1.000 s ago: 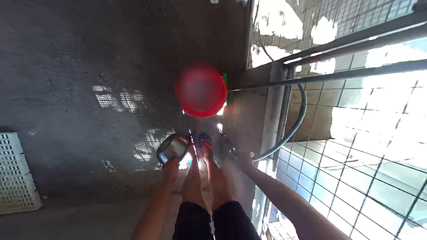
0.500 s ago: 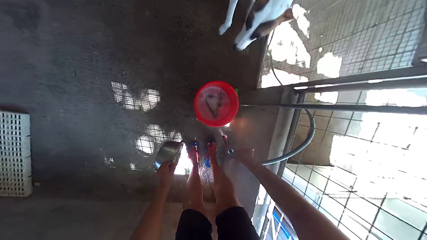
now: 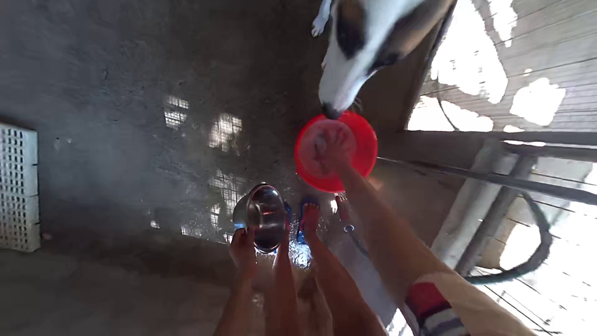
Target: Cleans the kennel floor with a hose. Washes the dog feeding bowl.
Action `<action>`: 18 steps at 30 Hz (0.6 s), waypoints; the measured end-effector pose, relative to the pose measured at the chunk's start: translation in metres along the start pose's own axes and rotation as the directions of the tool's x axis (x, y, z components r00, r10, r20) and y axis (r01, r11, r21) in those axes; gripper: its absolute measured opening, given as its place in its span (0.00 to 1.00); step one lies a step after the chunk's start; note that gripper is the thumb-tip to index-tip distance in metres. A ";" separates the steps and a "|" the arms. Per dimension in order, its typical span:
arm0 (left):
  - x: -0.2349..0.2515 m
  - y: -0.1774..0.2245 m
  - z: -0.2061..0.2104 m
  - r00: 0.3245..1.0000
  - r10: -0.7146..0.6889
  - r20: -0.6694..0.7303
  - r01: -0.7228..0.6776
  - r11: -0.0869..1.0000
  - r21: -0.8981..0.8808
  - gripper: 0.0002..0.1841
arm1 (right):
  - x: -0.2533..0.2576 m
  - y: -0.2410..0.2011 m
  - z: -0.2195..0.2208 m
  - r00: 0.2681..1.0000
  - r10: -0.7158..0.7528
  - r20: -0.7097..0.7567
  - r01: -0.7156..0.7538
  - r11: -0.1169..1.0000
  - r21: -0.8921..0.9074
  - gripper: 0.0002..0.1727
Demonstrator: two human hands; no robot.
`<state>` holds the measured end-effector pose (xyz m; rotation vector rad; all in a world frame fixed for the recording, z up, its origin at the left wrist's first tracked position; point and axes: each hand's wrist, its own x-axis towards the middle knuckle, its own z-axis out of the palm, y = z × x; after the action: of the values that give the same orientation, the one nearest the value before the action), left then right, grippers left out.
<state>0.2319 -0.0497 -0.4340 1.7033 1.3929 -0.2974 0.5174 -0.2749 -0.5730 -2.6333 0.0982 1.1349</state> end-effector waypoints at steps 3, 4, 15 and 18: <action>0.003 -0.003 0.006 0.994 -0.105 -0.012 0.103 0.990 -0.093 0.12 | 0.006 0.007 0.025 0.987 -0.014 0.162 0.016 1.000 -0.010 0.37; 0.000 -0.004 0.006 0.987 -0.162 -0.014 0.159 0.978 -0.133 0.13 | -0.001 0.009 0.031 0.980 0.002 0.201 -0.021 0.995 0.093 0.28; -0.054 0.049 -0.020 0.925 -0.378 0.034 0.332 0.764 -0.553 0.22 | -0.279 -0.092 -0.098 0.910 -0.291 0.296 -0.008 0.700 0.714 0.14; -0.077 0.081 -0.033 0.919 -0.391 0.056 0.332 0.688 -0.646 0.23 | -0.324 -0.118 -0.108 0.847 -0.443 0.295 0.121 0.699 0.704 0.14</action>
<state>0.2654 -0.0742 -0.3248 0.8657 1.6515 0.0574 0.3893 -0.2059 -0.2420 -1.6364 -0.0127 1.2588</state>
